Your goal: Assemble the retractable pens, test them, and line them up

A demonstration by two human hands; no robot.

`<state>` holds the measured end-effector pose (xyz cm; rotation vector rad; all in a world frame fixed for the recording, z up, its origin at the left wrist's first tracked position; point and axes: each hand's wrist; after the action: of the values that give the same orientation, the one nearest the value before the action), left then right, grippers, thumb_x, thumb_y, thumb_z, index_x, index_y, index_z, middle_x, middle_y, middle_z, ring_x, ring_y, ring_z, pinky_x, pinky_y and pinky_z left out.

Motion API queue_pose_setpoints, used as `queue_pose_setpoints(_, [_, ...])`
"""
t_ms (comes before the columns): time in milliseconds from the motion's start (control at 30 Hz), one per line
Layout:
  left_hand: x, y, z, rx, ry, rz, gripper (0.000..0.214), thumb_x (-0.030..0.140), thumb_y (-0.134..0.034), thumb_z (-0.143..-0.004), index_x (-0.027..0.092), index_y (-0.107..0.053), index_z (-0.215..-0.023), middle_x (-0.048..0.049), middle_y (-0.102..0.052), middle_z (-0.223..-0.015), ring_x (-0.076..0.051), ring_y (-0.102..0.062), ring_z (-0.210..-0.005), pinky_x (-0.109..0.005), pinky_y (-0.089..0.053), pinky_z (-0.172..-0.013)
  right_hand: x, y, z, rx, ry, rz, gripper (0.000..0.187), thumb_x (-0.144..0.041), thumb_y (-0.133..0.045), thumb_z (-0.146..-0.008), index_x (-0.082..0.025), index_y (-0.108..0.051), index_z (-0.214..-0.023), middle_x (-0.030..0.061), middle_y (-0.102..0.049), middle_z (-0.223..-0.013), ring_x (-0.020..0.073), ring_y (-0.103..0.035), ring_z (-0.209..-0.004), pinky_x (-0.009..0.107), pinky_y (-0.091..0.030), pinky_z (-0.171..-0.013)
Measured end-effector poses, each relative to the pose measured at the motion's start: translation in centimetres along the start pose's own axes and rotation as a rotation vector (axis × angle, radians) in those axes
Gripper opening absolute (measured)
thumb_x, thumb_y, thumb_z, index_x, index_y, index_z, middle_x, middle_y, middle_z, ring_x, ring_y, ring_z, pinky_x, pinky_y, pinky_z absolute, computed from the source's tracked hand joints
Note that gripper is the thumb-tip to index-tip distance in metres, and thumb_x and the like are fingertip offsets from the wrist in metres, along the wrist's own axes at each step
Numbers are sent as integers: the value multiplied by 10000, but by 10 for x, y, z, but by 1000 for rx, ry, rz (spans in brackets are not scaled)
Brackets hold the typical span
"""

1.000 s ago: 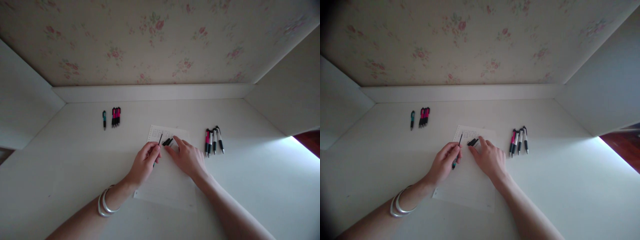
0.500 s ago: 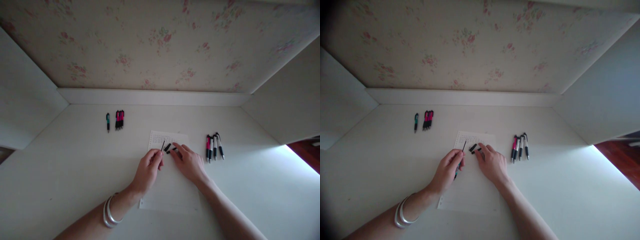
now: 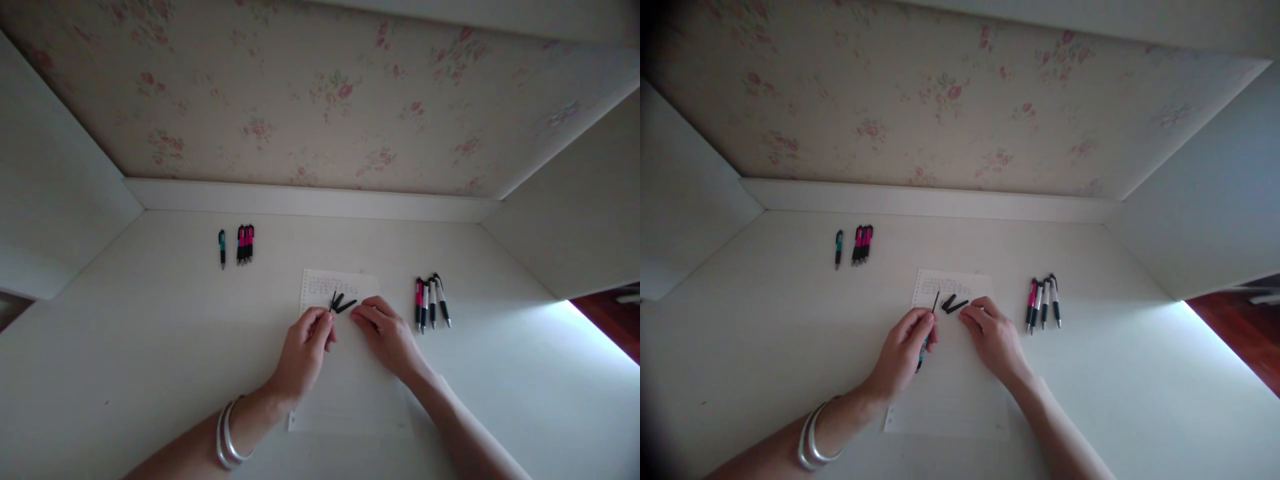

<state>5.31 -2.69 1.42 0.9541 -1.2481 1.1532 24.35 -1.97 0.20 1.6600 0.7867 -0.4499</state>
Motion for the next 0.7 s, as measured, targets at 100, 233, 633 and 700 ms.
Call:
queue_pose_setpoints(100, [0, 1, 0, -31, 16, -4, 313, 459, -486, -976, 180, -600, -893, 20, -556, -681, -120, -490, -602, -228, -380, -550, -10, -3, -6, 122, -73, -243, 165, -335, -603, -934, -222, -705, -869, 43, -660, -856, 167, -619, -735, 278, -477, -652])
queue_pose_setpoints(233, [1, 2, 1, -70, 28, -17, 309, 448, -488, -977, 184, -593, -858, 27, -554, -656, -117, -492, -591, -225, -375, -551, -21, -15, -19, 331, -377, -838, 209, -427, -690, -878, -220, -690, -852, -36, -596, -634, 96, -529, -544, 199, -428, -500])
queue_pose_setpoints(633, [4, 4, 2, -192, 63, -151, 332, 437, -489, -977, 182, -605, -799, 12, -571, -657, -125, -483, -603, -234, -362, -576, -23, -14, -22, 248, -580, -1457, 195, -332, -878, -703, -236, -745, -810, -19, -792, -853, 93, -723, -719, 152, -579, -639])
queue_pose_setpoints(700, [4, 4, 2, -189, 67, -154, 332, 446, -492, -975, 183, -611, -811, 9, -574, -657, -129, -482, -600, -237, -360, -572, -22, -15, -22, 216, -557, -1443, 168, -338, -855, -734, -240, -744, -813, -15, -793, -863, 97, -723, -710, 163, -577, -633])
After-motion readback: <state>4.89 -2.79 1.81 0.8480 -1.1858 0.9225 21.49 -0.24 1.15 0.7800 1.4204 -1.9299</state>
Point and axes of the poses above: each hand's wrist, its own z-axis away from the middle knuckle, its own y-axis out of the back of the hand, x = y × z
